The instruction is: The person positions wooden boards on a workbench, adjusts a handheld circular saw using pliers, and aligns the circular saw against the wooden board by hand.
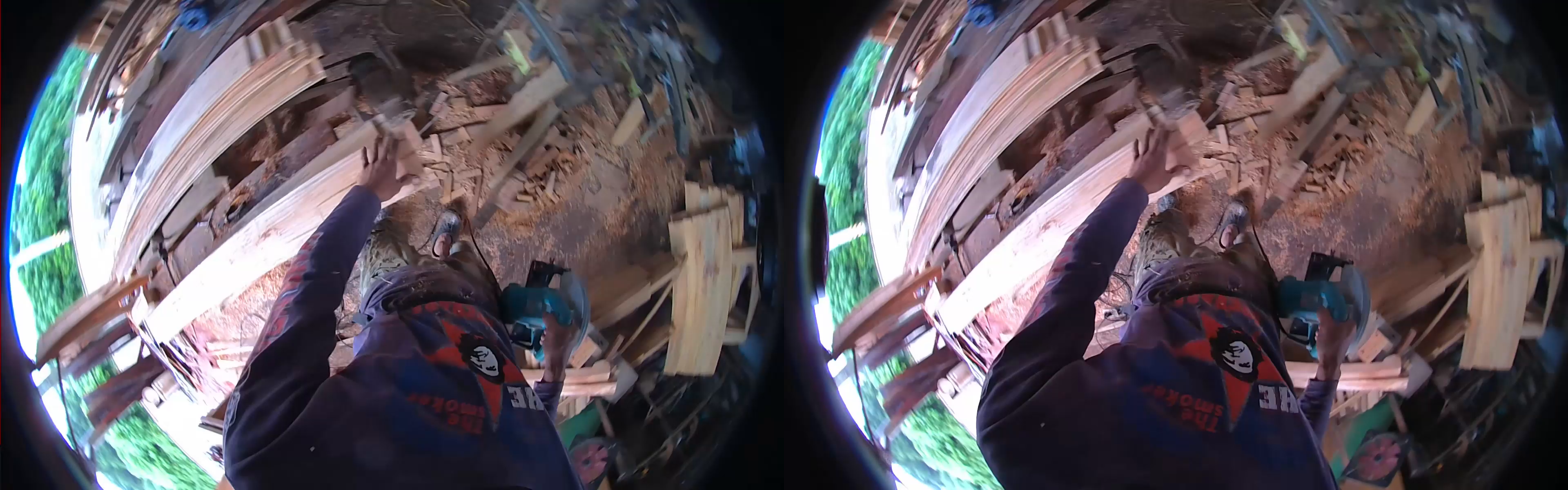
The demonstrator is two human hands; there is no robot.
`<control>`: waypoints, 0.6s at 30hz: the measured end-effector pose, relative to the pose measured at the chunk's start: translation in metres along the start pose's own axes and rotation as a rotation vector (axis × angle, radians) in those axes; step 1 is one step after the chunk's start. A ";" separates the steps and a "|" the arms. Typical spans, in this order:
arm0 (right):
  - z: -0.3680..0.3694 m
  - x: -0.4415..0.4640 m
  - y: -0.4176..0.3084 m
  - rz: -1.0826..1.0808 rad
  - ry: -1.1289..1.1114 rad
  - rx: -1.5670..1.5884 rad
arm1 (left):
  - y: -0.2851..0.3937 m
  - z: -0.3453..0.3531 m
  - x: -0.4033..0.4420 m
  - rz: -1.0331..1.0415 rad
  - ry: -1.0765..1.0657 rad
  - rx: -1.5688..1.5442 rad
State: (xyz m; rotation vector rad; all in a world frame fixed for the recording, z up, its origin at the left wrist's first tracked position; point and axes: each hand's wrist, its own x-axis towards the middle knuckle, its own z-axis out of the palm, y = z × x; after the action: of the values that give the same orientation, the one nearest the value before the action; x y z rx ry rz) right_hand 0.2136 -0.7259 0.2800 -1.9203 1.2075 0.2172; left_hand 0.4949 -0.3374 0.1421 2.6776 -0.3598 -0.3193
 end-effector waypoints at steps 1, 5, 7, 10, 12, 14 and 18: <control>-0.001 0.002 0.001 -0.039 -0.040 -0.011 | -0.013 0.002 -0.006 0.016 -0.026 0.025; 0.018 0.031 0.012 -0.081 -0.244 -0.278 | -0.010 0.028 -0.001 0.063 -0.114 0.463; 0.034 0.041 0.002 0.064 -0.257 0.024 | 0.012 0.051 -0.002 0.081 -0.097 0.690; 0.057 0.034 -0.035 -0.236 -0.403 0.117 | 0.045 0.075 -0.033 0.107 -0.100 0.346; 0.062 0.062 -0.016 -0.263 -0.437 0.008 | 0.055 0.076 -0.089 0.160 0.091 0.113; 0.066 0.037 -0.052 -0.189 -0.455 -0.291 | 0.044 0.073 -0.154 0.108 -0.029 -0.109; 0.106 0.030 -0.045 -0.565 -0.497 -0.385 | -0.022 0.101 -0.309 -0.470 -0.277 -0.348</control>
State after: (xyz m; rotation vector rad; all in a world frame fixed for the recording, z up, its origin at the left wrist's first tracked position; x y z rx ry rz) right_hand 0.2939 -0.6606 0.2212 -2.2682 0.2862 0.6102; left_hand 0.1815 -0.2643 0.0950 2.3433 0.2388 -0.8158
